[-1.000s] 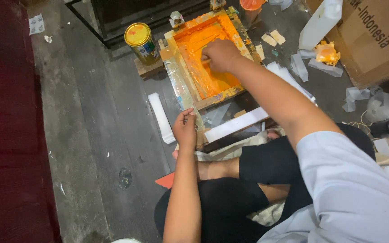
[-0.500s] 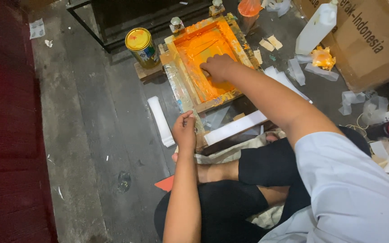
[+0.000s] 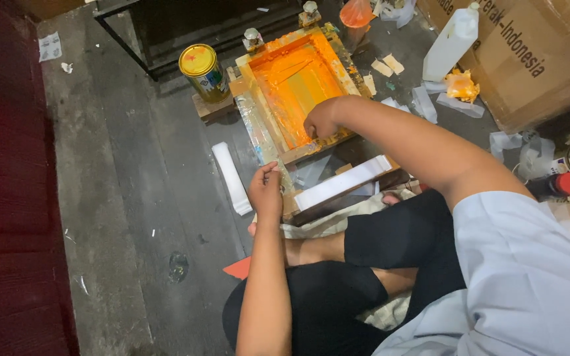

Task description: The person sits on the floor and performs manual screen printing. They place a white strip under a screen, use a squeegee to spread orange ink across the mesh, lift the screen to reveal the printed strip, and repeat the process with multiple strips.

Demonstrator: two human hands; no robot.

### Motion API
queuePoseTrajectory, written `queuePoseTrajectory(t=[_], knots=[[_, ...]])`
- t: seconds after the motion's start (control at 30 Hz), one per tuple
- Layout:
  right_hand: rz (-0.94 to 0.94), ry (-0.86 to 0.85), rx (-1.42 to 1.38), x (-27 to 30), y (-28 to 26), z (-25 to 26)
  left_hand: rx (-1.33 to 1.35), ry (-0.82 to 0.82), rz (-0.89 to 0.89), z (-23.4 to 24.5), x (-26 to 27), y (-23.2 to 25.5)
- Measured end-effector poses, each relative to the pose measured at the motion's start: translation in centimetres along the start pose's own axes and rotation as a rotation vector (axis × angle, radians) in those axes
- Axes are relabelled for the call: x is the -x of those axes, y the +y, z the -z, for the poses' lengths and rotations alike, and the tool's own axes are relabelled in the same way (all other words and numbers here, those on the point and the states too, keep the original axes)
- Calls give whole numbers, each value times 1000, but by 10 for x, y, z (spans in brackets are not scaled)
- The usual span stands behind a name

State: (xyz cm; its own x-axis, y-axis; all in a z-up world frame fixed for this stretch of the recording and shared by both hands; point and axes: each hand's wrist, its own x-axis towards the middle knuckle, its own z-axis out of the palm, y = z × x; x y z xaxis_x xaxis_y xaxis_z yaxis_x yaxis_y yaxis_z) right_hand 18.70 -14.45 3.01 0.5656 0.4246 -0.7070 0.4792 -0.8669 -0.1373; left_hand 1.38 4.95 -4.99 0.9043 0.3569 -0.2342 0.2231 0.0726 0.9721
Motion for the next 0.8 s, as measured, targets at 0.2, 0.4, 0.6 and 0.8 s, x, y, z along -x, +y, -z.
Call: queuePoseTrajectory(t=[0.2,0.4,0.6,0.8], knots=[[-12,26,-9,5,-14,35,-14,9,3,-1,-9,-15],[-78,590,89,-81,19,25,-2,8,18,-2,-7,-10],[-79,738,94,-93,18,-7,27,-4,43,-3,-5,-4],[-34,636,100,-65,12,-13,19,-8,32,-2,2,8]])
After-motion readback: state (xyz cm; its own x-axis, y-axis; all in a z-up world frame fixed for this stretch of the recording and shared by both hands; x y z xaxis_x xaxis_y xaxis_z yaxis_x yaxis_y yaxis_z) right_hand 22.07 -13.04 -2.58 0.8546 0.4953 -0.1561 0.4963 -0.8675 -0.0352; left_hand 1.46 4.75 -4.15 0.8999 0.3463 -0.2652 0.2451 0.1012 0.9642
